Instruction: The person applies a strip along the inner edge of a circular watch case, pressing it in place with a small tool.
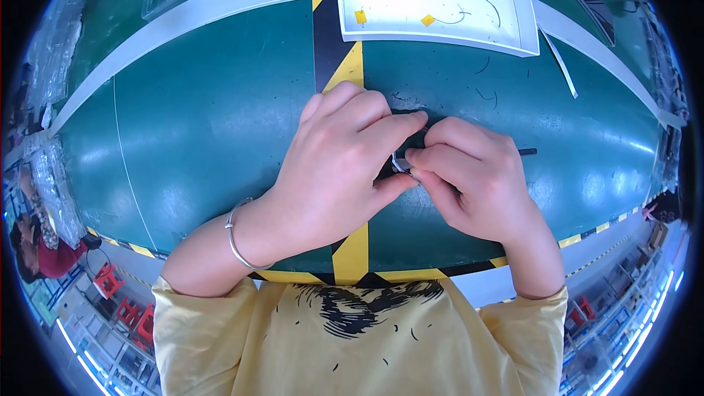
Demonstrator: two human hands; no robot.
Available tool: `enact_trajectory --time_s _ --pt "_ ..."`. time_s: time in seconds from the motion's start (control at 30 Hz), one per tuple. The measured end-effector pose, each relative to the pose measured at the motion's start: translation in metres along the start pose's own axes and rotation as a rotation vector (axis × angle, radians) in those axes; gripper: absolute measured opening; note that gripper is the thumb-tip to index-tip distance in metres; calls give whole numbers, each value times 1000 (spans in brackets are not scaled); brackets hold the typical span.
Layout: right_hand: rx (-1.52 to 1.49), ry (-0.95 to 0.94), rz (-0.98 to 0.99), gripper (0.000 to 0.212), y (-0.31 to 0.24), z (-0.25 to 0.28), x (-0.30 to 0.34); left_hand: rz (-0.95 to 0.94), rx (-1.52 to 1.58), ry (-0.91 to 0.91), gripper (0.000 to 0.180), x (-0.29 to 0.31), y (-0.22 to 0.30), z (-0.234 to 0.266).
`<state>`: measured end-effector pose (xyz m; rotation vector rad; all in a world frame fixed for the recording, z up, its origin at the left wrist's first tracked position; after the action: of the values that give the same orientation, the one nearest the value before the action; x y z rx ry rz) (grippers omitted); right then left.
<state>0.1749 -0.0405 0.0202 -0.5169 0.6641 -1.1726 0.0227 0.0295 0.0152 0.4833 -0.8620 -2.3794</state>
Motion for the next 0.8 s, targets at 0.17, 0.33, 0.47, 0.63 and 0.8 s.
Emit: enact_trajectory --time_s 0.17,0.33,0.47,0.63,0.8 --pt "-33 -46 -1 13 1 5 -3 -10 -31 -7 58 -1 3 2" --pt "15 27 -10 14 -2 0 0 -12 -28 -13 57 2 3 1" --pt "-60 -68 -40 14 0 4 0 -3 -23 -16 56 3 4 -1" --pt "-32 0 -29 15 2 2 1 0 -23 -18 54 1 3 -1" --pt "-42 -22 -28 14 2 7 -8 -3 -13 -13 50 -9 2 6"
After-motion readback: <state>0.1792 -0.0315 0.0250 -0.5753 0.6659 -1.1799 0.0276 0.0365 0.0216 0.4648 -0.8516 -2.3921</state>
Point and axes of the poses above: each hand's wrist, its own x-axis away from the middle knuckle, its own z-axis out of the back of the hand, y = z × x, the point moved 4 cm from there along -x, towards the middle knuckle, and after that the axes turned 2 degrees about -x, right-handed, at the moved point
